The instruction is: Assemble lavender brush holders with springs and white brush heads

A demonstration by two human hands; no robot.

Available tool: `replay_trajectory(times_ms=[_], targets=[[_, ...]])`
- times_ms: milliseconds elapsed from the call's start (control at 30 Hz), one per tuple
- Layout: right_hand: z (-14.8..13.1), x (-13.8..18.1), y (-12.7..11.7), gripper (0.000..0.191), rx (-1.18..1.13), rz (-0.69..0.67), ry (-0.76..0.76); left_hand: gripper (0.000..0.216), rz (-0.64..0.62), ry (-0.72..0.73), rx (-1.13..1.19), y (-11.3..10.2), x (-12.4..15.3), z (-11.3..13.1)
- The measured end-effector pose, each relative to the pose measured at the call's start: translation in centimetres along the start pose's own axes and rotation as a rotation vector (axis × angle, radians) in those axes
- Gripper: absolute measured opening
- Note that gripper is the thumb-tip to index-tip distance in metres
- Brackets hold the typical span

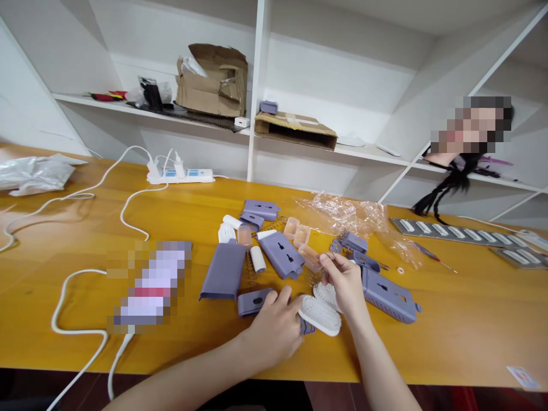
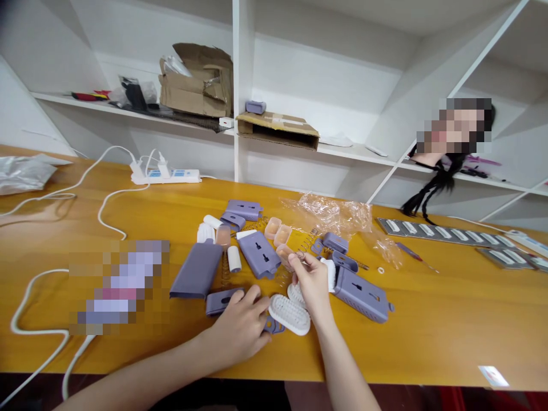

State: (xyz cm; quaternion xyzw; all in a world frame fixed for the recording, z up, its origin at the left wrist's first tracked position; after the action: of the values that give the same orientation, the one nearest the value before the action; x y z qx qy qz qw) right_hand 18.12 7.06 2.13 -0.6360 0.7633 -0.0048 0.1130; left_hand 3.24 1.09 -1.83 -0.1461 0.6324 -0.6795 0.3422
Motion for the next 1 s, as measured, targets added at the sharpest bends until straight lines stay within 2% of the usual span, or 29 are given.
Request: replay_trajectory(times_ms=[200,367,500,633,700,800,900,1000], targets=[[0.1,0.0,0.5,0.031,0.008,-0.036,-0.011,0.021,-0.060,0.010,0.023,-1.6,-0.3,-0.7],[0.2,0.1,0.3,0.029,-0.012,0.047,-0.024,0.016,-0.031,-0.010,0.093,-4.4,0.0,-1.9],[-0.1,0.1,-0.2,0.028,0.032,0.161,-0.108,0.009,0.060,-0.150,0.423,-5.8,0.1,-4.1],[-0.3,0.3,-0.3,0.025,0.006,0.238,-0.195,0.020,0.185,-0.410,0.894,-5.2,-0.4,-6.6],[-0.2,0.4,-0.1,0.023,-0.029,0.221,-0.195,0.024,0.220,-0.533,1.018,-4.5,-0.7,-7.4],[-0.4,0.9,0.6,0.017,-0.094,0.198,-0.206,0.027,0.286,-0.642,1.023,-3.7,-0.8,-8.1],[-0.6,1.5,1.6,0.012,-0.164,0.106,-0.230,0.024,0.312,-0.654,1.037,-3.2,-0.9,-8.1],[-0.3,2.2,2.7,0.011,-0.088,-0.059,-0.216,0.022,0.289,-0.606,1.146,-2.9,-1.1,-7.7]])
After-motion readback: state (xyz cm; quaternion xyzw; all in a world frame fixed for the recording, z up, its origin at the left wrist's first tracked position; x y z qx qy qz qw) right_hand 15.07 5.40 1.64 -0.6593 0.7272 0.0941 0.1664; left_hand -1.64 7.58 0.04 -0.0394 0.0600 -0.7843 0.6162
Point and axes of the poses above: each hand's wrist, its own x-axis away from the middle knuckle, its own y-axis out of the palm, z = x × y, the point moved 3 cm from there along -x, towards the middle knuckle, and after that the axes turned 2 degrees about -z, right-handed, at the moved point
